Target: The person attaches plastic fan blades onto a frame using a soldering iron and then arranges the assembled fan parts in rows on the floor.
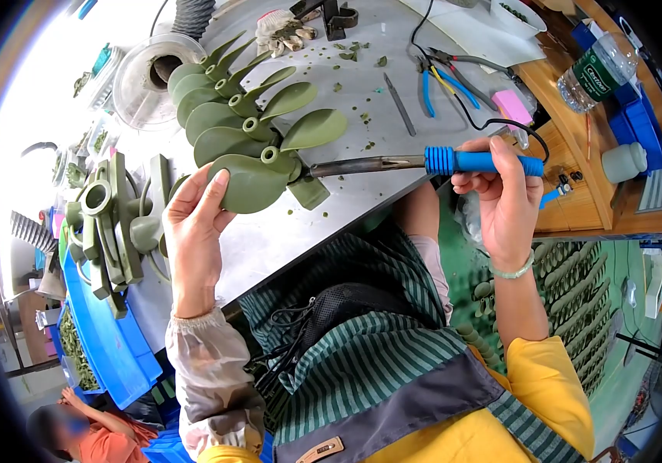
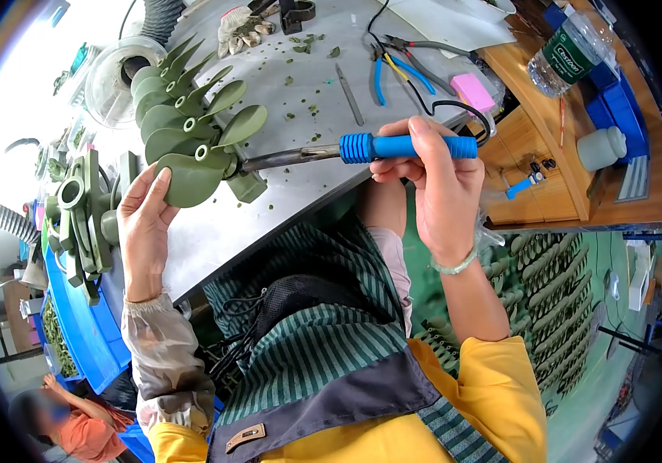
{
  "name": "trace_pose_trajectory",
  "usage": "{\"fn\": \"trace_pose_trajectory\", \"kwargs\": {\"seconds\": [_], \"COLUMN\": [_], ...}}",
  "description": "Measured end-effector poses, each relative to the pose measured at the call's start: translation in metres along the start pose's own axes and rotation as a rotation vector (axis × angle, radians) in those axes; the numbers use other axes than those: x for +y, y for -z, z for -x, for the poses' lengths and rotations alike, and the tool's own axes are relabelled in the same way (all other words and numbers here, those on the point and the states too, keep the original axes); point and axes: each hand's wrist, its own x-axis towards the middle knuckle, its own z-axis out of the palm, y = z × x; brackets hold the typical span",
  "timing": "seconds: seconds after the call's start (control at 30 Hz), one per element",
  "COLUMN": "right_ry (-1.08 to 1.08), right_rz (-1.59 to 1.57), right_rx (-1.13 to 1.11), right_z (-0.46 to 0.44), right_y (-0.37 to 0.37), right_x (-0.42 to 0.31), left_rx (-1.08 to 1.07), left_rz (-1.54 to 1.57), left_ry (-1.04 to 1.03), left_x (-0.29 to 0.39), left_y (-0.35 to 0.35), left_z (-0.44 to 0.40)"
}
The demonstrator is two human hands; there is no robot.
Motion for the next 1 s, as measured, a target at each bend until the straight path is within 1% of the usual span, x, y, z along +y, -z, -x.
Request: {"fn": "trace_pose_trajectory", "kwargs": {"seconds": [0.47, 1.0], "right_ry": [0.034, -0.017], "right_rz": [0.002, 0.009], "right_rx": [0.0, 0.009], "right_z": [-0.008, 0.002], "right_y": [-0.003, -0.002], "right_x": [0.004, -0.005], "left_rx": [-0.015, -0.02], "left_rz": [-0.013, 0.0], "left_ry": [-0.005, -0.007], "left_x": [0.0, 0.001], "left_y": [0.001, 0.0], "left_z": [0.0, -0.001]}}
